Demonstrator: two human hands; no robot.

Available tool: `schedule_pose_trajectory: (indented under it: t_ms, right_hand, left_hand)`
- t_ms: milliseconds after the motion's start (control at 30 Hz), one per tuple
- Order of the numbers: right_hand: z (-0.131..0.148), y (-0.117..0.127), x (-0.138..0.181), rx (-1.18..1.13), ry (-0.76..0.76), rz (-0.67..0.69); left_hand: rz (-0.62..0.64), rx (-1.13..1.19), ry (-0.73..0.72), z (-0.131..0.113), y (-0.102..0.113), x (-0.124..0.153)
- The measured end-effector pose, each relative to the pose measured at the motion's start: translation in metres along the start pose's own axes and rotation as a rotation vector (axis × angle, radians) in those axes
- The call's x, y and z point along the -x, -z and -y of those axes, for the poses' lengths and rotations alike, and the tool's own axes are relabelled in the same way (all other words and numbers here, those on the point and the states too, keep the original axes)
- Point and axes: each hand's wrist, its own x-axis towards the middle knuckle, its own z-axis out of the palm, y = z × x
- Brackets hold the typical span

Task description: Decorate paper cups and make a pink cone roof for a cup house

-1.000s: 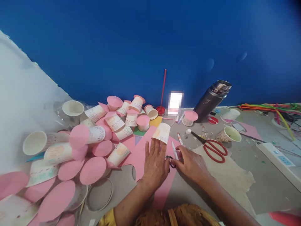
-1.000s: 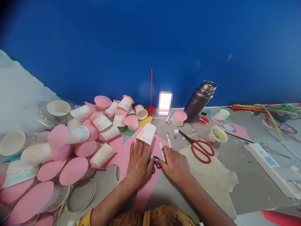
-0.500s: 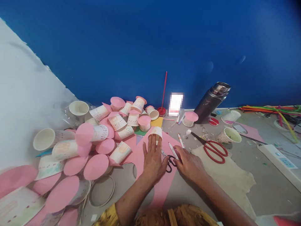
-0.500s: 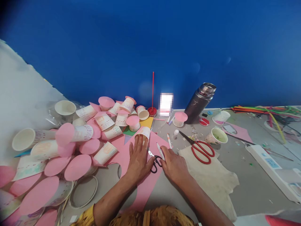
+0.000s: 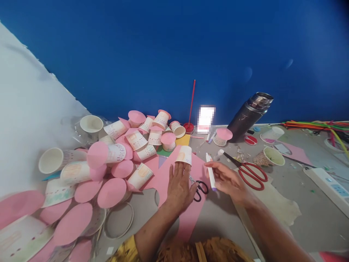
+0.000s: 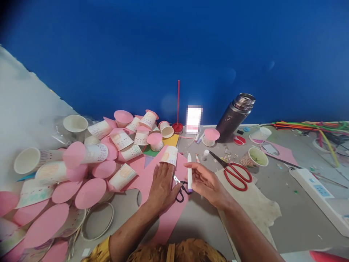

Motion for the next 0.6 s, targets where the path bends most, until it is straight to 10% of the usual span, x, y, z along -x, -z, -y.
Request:
schedule_pose_trajectory:
  t_ms: [100,400,600]
  right_hand:
    - [0.007,0.0,-0.003,-0.173,0.048,0.083]
    - [0.005,-0.025,-0.02,0.306,0.428,-0.395]
    - [-0.001,-0.03,-0.018,0.343,0.365,-0.459]
  left_hand:
    - [-0.022,-0.055,-0.021,0.001,-0.005,0.002]
    - [-0.085,-0.18,-0.075,-0.009,0.003,0.003]
    - [-0.084,-0.189,-0.099,-0.014,0.005,0.003]
